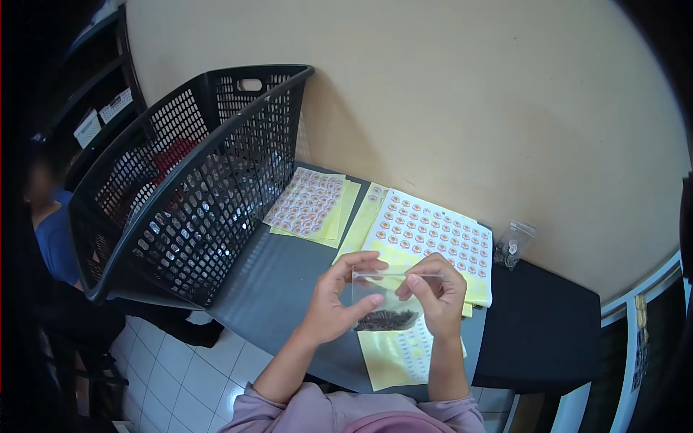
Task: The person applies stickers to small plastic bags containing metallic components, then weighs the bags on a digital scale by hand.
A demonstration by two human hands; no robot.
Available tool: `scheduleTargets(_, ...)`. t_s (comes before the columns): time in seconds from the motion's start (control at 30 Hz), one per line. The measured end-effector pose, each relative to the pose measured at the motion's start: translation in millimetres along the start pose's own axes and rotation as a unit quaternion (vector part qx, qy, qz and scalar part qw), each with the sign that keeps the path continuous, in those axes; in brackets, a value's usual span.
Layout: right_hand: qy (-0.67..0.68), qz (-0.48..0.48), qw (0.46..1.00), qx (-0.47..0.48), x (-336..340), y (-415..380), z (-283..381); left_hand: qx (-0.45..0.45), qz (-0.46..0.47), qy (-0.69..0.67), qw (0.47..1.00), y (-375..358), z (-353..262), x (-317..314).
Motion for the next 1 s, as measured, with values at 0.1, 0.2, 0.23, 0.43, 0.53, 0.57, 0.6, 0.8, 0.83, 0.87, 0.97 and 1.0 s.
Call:
scheduleTargets(0.1,-0.007,0.005,1.000,0.025,0,-1,7,-0.026,-0.017,-0.069,0.997,5,-5,-16)
scheduleTargets(0.2,-0.051,0.029,0.997,0.050,-1,-3,11,-0.040,-0.081,-0.088,0.992,0,-8,-21)
scheduleTargets(0.23,-0.048,0.034,0.997,0.044,-2,-3,11,-0.039,-0.084,-0.084,0.992,-1,-8,-21)
scheduleTargets(0.43,-0.097,0.029,0.991,0.086,-4,-1,9,-0.075,-0.112,-0.021,0.991,-2,-21,-21)
scheduleTargets(0.53,-0.096,0.044,0.990,0.089,-10,-1,7,-0.080,-0.096,0.020,0.992,-3,-23,-12)
scheduleTargets(0.57,-0.106,0.043,0.989,0.090,-11,-1,7,-0.078,-0.079,0.032,0.993,-3,-23,-11)
scheduleTargets(0.6,-0.117,0.041,0.988,0.091,-11,-1,8,-0.078,-0.077,0.031,0.993,-1,-24,-10)
scheduleTargets(0.8,-0.140,0.038,0.985,0.096,-10,-1,12,-0.082,-0.053,0.012,0.995,5,-21,-8)
scheduleTargets(0.83,-0.142,0.036,0.984,0.097,-9,-1,12,-0.085,-0.052,0.017,0.995,5,-21,-8)
scheduleTargets(0.87,-0.153,0.034,0.983,0.098,-10,-1,13,-0.090,-0.052,0.022,0.994,6,-21,-8)
scheduleTargets(0.97,-0.171,0.020,0.980,0.102,-10,-2,13,-0.108,-0.051,0.044,0.992,7,-18,-5)
scheduleTargets(1.0,-0.178,0.011,0.979,0.104,-10,-2,13,-0.109,-0.047,0.043,0.992,8,-18,-5)
Point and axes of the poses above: each hand's wrist, its own y-axis towards the middle knuckle, its own x-axis out of the back of the hand, z = x × y, the point moved 6 cm from there along y, towards the middle knuckle, and after that the axes turned 7 degrees about z, right-handed, at the moved point
